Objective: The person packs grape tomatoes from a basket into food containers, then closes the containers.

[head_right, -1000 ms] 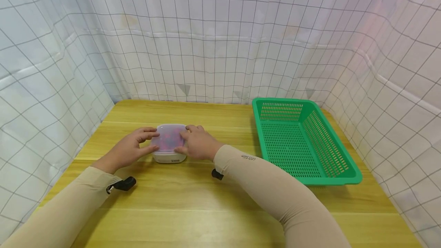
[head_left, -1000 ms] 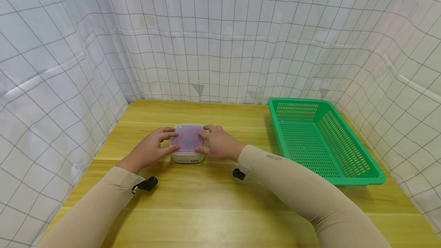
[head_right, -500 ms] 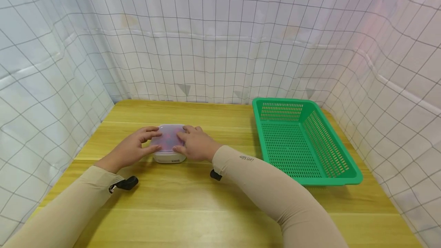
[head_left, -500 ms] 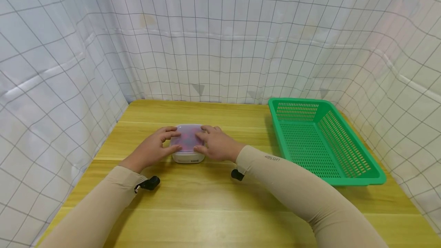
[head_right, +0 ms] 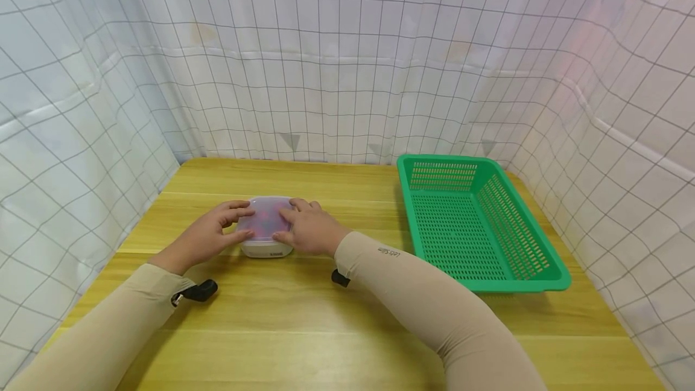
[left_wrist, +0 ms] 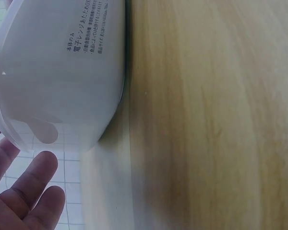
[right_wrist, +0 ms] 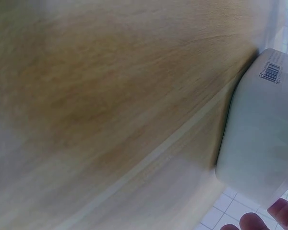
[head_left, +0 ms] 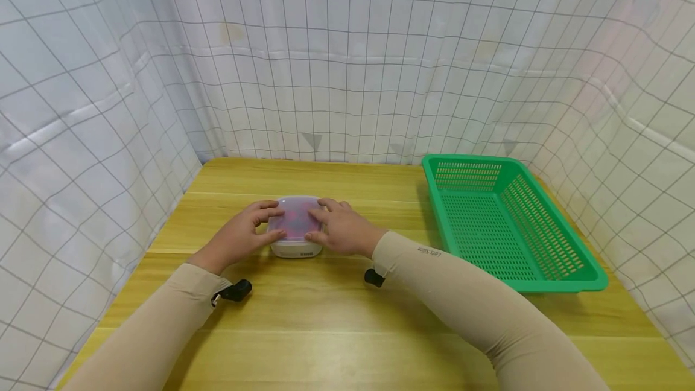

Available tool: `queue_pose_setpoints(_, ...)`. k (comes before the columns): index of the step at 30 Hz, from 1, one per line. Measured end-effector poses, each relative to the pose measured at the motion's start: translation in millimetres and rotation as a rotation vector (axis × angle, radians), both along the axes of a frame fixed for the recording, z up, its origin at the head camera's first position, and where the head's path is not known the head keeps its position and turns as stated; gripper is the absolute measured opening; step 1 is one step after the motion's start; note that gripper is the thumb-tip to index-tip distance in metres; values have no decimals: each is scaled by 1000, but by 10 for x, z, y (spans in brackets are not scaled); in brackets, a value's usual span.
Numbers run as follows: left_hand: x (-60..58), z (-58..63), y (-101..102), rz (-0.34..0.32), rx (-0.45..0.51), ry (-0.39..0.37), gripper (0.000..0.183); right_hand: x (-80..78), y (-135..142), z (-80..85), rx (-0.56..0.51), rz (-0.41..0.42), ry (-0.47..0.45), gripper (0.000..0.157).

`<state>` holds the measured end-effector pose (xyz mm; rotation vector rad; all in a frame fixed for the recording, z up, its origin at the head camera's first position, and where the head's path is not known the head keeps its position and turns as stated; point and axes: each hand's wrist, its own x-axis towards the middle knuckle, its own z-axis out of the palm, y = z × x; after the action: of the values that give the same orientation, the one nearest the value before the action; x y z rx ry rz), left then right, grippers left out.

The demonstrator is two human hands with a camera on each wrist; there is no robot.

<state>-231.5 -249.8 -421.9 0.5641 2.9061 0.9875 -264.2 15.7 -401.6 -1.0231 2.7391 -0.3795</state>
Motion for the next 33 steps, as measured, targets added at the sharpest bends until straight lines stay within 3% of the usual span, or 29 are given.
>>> queue_pose_setpoints(33,-29,-28,-30,4,8,-24,60,-28,17,-36,-25,-13,12,70)
